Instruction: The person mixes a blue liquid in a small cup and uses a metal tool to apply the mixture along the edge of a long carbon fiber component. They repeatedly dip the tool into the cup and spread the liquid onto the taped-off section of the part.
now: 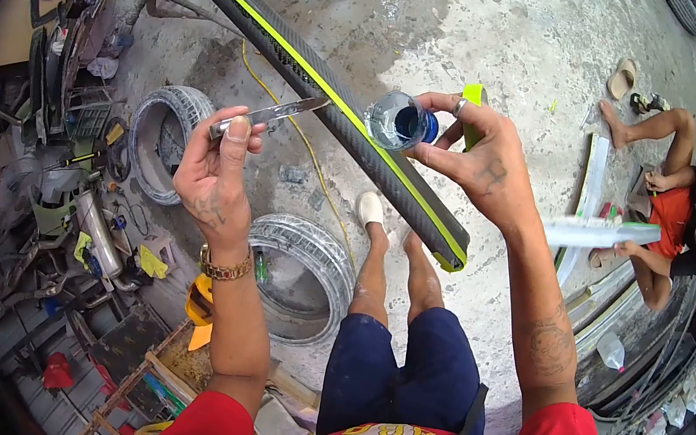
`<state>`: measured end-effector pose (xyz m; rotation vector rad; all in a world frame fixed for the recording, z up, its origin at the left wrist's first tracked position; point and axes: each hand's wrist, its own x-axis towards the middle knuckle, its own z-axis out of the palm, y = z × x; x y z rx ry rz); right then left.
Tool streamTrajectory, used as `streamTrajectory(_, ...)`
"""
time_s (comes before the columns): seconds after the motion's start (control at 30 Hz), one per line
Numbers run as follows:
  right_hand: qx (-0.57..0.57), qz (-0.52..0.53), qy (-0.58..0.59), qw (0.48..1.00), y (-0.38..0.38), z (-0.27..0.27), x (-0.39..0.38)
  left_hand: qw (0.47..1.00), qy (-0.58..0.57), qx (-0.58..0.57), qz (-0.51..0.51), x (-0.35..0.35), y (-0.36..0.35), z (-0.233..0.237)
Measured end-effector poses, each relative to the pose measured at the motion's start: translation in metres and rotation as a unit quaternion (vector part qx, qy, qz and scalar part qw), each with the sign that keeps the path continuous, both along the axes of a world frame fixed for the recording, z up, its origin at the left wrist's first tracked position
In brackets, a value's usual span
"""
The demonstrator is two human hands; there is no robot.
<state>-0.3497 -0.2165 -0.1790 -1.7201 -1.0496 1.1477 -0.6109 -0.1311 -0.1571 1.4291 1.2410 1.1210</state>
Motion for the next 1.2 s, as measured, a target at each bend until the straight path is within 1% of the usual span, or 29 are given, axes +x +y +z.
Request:
streamTrajectory(0.07, 0.001, 0.000, 0.009, 1.000, 0.000, 0.000, 0.000, 1.000, 0.022, -0.017, -0.009, -0.001, -0.002, 0.001)
streamTrajectory(0.2, 0.005, -0.004, 0.007, 1.000, 0.000, 0.000, 0.001, 0.999, 0.022, -0.030, -0.013, 0.001, -0.003, 0.001)
streamTrajectory(0.3, 0.005, -0.002, 0.005, 1.000, 0.000, 0.001, 0.002, 1.000, 0.007, -0.028, 0.002, 0.001, -0.001, -0.006)
streamTrajectory(0.37, 0.011, -0.002, 0.005, 1.000, -0.001, -0.002, 0.002, 0.999, -0.032, -0.016, 0.019, -0.001, 0.002, -0.009)
streamTrajectory(0.6, 0.000, 0.001, -0.012, 1.000, 0.001, 0.001, 0.002, 0.999, -0.033, -0.038, 0.014, 0.001, 0.001, -0.011)
streamTrajectory(0.67, -0.001, 0.001, -0.003, 1.000, 0.001, 0.002, 0.001, 0.997, -0.061, -0.031, 0.032, 0.001, 0.004, -0.014)
streamTrajectory(0.77, -0.005, -0.002, 0.001, 1.000, 0.002, 0.002, 0.000, 0.997, -0.066, -0.033, 0.032, -0.001, 0.004, -0.012)
streamTrajectory(0.9, -0.008, 0.000, -0.006, 1.000, 0.002, 0.001, 0.001, 0.998, -0.034, -0.040, 0.020, 0.001, 0.002, -0.009)
streamTrajectory(1.0, -0.001, -0.004, 0.005, 1.000, 0.002, -0.006, 0.002, 0.997, -0.056, -0.049, 0.028, 0.000, 0.006, -0.014)
streamTrajectory(1.07, 0.012, -0.004, 0.013, 1.000, 0.002, -0.008, 0.002, 0.995, -0.084, -0.033, 0.046, -0.003, 0.012, -0.018)
streamTrajectory(1.2, -0.002, -0.004, 0.009, 1.000, 0.004, -0.005, 0.002, 0.992, -0.107, -0.044, 0.056, -0.008, 0.016, -0.023)
